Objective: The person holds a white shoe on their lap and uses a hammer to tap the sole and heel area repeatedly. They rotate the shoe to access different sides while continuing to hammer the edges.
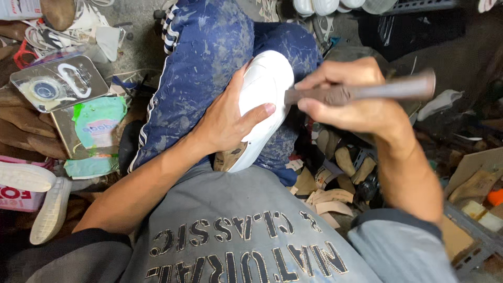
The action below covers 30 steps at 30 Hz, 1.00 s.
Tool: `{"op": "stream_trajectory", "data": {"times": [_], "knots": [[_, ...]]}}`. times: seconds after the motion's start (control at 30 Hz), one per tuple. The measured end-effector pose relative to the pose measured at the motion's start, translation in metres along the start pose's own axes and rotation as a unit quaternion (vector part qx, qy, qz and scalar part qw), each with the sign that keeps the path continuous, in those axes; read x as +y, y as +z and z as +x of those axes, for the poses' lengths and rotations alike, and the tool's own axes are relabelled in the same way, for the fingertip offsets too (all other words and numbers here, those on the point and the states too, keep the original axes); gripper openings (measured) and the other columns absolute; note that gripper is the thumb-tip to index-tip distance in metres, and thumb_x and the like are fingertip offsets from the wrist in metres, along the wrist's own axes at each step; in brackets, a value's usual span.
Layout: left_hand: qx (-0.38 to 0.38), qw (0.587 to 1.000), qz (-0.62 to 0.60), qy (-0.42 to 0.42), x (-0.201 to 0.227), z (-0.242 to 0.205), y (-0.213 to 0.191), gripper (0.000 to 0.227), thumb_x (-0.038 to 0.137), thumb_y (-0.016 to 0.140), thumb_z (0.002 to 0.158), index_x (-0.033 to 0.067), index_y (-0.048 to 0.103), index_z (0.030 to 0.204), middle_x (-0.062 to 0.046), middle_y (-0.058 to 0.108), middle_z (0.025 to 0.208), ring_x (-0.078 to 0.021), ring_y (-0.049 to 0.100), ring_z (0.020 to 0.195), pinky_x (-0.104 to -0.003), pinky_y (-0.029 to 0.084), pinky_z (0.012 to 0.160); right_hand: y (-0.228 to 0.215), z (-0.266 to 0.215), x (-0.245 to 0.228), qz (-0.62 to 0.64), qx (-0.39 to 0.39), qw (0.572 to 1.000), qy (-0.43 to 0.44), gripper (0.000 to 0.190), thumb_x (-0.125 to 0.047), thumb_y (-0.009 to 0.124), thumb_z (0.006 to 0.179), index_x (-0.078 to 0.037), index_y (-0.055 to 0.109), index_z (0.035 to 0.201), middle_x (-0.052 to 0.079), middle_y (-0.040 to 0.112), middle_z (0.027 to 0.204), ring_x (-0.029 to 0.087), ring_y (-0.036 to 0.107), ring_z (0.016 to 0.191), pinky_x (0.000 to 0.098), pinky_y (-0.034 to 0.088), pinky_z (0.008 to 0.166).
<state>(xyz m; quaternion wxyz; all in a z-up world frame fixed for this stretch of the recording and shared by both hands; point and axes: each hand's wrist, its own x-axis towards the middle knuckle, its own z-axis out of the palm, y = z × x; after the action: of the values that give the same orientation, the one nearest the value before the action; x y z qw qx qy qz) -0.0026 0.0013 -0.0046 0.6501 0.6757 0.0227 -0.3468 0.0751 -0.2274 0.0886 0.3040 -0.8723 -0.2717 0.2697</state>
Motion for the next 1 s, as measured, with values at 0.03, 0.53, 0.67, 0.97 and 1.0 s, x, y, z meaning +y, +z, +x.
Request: {"op": "stream_trajectory", "data": {"times": [0.03,0.53,0.67,0.97,1.0], "knots": [[-0.005,1.000,-0.009,0.002,0.001,0.000,-0.002,0.103,0.067,0.052,0.084,0.0055,0.015,0.158,-0.021,0.036,0.161,-0.0375,0.040,0.145,-0.049,0.039,0.106,0.006,-0.004,0.007,0.046,0.021,0.997,-0.062,0.019,-0.014,0.077,0.088,0.001,0.074,0.100,0.008,0.073,0.077,0.009,0.059,0.053,0.0224,0.043,0.048],[-0.010,1.000,-0.010,0.017,-0.011,0.010,0.000,0.103,0.065,0.053,0.086,0.0061,0.012,0.159,-0.020,0.029,0.166,-0.0375,0.034,0.149,-0.050,0.032,0.113,0.020,-0.004,0.018,0.010,0.125,0.987,-0.100,0.023,-0.017,0.077,0.092,0.002,0.074,0.103,0.010,0.073,0.082,0.019,0.067,0.067,0.0294,0.050,0.064],[-0.034,0.999,0.017,-0.009,0.003,0.006,-0.002,0.106,0.051,0.070,0.081,0.0119,0.009,0.159,-0.020,0.039,0.159,-0.0397,0.046,0.137,-0.049,0.047,0.094,-0.008,0.016,0.013,0.069,-0.004,0.997,0.020,0.013,-0.009,0.079,0.088,-0.003,0.077,0.099,0.006,0.072,0.079,0.008,0.055,0.062,0.0244,0.042,0.055],[-0.128,0.942,0.265,0.162,0.057,0.013,-0.049,0.124,0.048,0.088,0.081,0.0036,0.003,0.159,-0.024,0.014,0.169,-0.0492,0.032,0.146,-0.069,0.034,0.111,0.031,-0.073,0.034,0.261,0.390,0.871,0.144,0.049,-0.039,0.075,0.081,0.003,0.069,0.106,0.012,0.065,0.082,0.013,0.056,0.063,0.0235,0.046,0.056],[-0.139,0.940,0.268,0.162,0.058,0.013,-0.040,0.124,0.048,0.088,0.081,0.0036,0.003,0.159,-0.024,0.014,0.169,-0.0492,0.032,0.146,-0.069,0.034,0.111,0.047,-0.078,0.033,0.261,0.398,0.866,0.151,0.049,-0.039,0.075,0.081,0.003,0.069,0.106,0.012,0.065,0.082,0.013,0.056,0.063,0.0235,0.046,0.056]]}}
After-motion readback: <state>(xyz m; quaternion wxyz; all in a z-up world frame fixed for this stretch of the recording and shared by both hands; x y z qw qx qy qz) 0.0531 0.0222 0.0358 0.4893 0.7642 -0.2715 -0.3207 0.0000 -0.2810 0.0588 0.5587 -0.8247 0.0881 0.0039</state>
